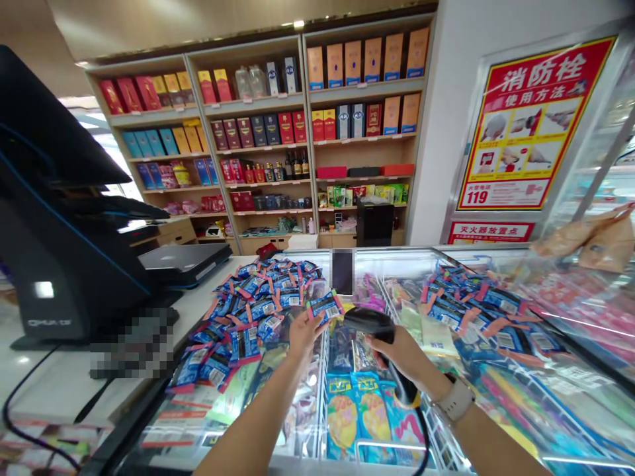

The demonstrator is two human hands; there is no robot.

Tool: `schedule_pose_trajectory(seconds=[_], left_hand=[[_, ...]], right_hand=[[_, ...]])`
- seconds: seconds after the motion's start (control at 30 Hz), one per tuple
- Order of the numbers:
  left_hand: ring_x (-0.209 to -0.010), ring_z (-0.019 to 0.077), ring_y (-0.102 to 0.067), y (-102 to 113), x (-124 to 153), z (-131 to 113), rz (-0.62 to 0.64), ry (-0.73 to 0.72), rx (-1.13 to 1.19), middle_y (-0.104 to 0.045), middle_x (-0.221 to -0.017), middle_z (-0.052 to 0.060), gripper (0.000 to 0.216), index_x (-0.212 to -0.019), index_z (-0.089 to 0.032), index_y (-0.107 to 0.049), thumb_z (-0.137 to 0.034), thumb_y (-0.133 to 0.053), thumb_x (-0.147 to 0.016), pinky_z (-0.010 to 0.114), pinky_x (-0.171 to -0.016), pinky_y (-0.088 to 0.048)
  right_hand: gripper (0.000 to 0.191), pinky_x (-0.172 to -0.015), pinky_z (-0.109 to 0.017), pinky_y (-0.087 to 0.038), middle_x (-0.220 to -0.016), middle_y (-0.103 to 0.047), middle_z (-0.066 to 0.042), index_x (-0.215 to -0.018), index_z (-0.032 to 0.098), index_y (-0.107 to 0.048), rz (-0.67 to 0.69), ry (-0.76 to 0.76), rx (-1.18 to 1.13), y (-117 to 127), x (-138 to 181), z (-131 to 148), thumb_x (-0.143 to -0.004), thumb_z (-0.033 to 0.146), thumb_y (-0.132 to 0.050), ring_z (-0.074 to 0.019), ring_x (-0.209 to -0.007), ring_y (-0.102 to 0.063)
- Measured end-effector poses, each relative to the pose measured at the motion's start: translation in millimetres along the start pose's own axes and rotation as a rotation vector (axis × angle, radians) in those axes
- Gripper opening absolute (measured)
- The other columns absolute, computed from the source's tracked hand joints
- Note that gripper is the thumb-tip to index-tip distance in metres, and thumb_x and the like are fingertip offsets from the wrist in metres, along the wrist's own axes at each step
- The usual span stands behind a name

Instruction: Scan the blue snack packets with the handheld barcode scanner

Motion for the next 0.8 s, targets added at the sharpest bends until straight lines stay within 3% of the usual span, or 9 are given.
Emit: schedule_pose_trajectory(seconds=[0.13,0.47,0.67,0.8], left_hand=[[-0.091,0.0259,-0.069,4.2,-0.5,0.9,-0.006,0.0,0.003,-0.073,-0.088,0.009,0.041,-0.08,-0.013,-0.069,-0.041,-0.083,-0.054,0.041,-0.085,-0.056],[-0.086,0.0227,-0.069,3.5,-0.6,1.9,-0.015,-0.001,0.035,-0.073,-0.08,0.006,0.044,-0.08,-0.012,-0.069,-0.042,-0.083,-0.051,0.042,-0.089,-0.054],[-0.083,0.0218,-0.069,-2.0,2.2,-3.9,0.024,-0.017,-0.039,-0.072,-0.077,0.006,0.044,-0.076,-0.012,-0.067,-0.044,-0.082,-0.049,0.039,-0.088,-0.054],[-0.085,0.0244,-0.069,-4.7,1.9,-4.8,0.093,-0.038,-0.169,-0.073,-0.078,0.007,0.052,-0.082,-0.012,-0.068,-0.048,-0.082,-0.047,0.039,-0.084,-0.055]], right_hand=[[0.035,-0.048,-0.028,-0.04,-0.038,-0.055,-0.003,-0.04,0.02,-0.056,-0.004,0.072,0.299,-4.1,11.1,14.6,-0.071,0.034,-0.067,-0.0152,-0.038,-0.052],[0.034,-0.047,-0.028,-0.04,-0.04,-0.056,-0.003,-0.043,0.02,-0.055,-0.065,0.062,0.326,-0.8,8.4,7.0,-0.072,0.036,-0.065,-0.0162,-0.039,-0.053],[0.02,-0.043,-0.025,-0.038,-0.049,-0.061,-0.002,-0.061,0.015,-0.064,0.052,-0.051,-0.144,2.3,-1.8,-4.1,-0.064,0.034,-0.071,-0.0125,-0.04,-0.051],[0.021,-0.055,-0.026,-0.048,-0.06,-0.066,-0.005,-0.07,0.014,-0.066,-0.037,-0.118,-0.518,34.6,-6.3,-19.6,-0.064,0.033,-0.072,-0.0151,-0.054,-0.061]])
Point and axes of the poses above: each hand's wrist, its own x-axis away from the middle knuckle, its own y-axis out of the back of the hand, z = x × y, the point moved 7 cm from there along -x, towards the middle knuckle
